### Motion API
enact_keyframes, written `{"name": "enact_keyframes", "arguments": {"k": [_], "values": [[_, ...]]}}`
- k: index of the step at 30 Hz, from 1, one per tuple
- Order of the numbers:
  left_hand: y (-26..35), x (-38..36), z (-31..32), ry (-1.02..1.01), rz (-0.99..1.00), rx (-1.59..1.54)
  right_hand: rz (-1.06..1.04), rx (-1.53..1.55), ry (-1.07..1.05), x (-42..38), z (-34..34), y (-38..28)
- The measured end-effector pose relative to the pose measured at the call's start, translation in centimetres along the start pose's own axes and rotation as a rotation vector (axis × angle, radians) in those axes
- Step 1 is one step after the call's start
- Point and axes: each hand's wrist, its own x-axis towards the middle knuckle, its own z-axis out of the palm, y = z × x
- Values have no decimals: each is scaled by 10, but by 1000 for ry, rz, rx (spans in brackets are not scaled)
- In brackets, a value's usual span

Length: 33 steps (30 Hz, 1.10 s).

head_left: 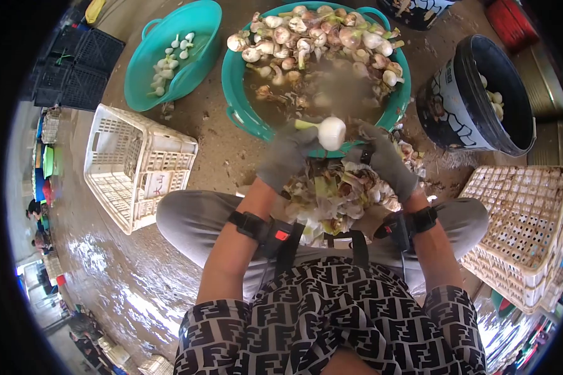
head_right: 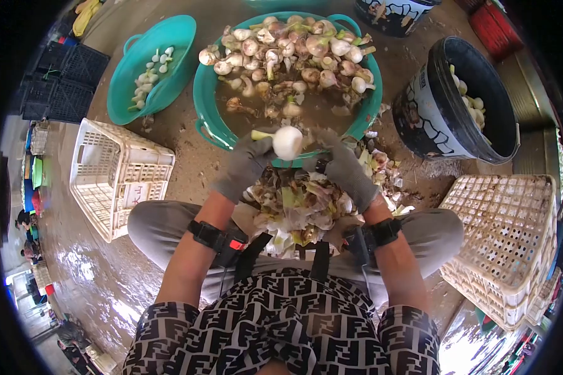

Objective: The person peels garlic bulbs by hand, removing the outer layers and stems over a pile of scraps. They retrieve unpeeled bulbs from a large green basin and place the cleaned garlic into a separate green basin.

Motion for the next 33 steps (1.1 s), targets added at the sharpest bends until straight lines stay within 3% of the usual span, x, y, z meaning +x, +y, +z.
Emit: {"name": "enact_keyframes", "arguments": {"k": [3, 6, 7, 10, 13, 15, 16, 17, 20, 21, 23, 24, 27, 30, 32, 33], "values": [[-12, 0, 13, -14, -122, 51, 73, 400, -27, 9, 13, -1], [-19, 10, 3, 22, -177, 12, 130, 723, 76, 16, -2, 1], [-18, 19, -6, -12, -132, 175, 135, 859, 119, 17, -13, -2], [-11, 46, -9, 224, -139, 368, 10, 1130, 195, 12, -60, -24], [-16, 97, -31, 230, -224, 799, -160, 1246, 210, 6, -102, -53], [-24, 123, -26, 375, -139, 998, -179, 1271, 227, 4, -112, -51], [-31, 139, -21, 453, -93, 1094, -156, 1277, 235, 5, -112, -45], [-43, 158, -23, 607, -210, 1148, -86, 1239, 253, 9, -106, -33], [-73, 186, -31, 708, -264, 1294, 170, 1043, 289, 21, -79, 5], [-77, 190, -37, 660, -286, 1196, 256, 923, 294, 24, -70, 14], [-79, 185, -50, 472, -302, 1295, 389, 702, 287, 29, -53, 25], [-77, 179, -58, 379, -311, 1344, 419, 636, 271, 31, -46, 30], [-59, 150, -66, 121, -432, 1084, 387, 619, 194, 32, -26, 60], [-17, 103, -23, -49, -301, 1031, 364, 414, 187, 34, -14, 64], [-25, 87, -17, -89, -162, 1025, 372, 267, 189, 36, -11, 59], [-27, 81, -12, -113, -84, 1020, 344, 345, 134, 37, -11, 41]]}}
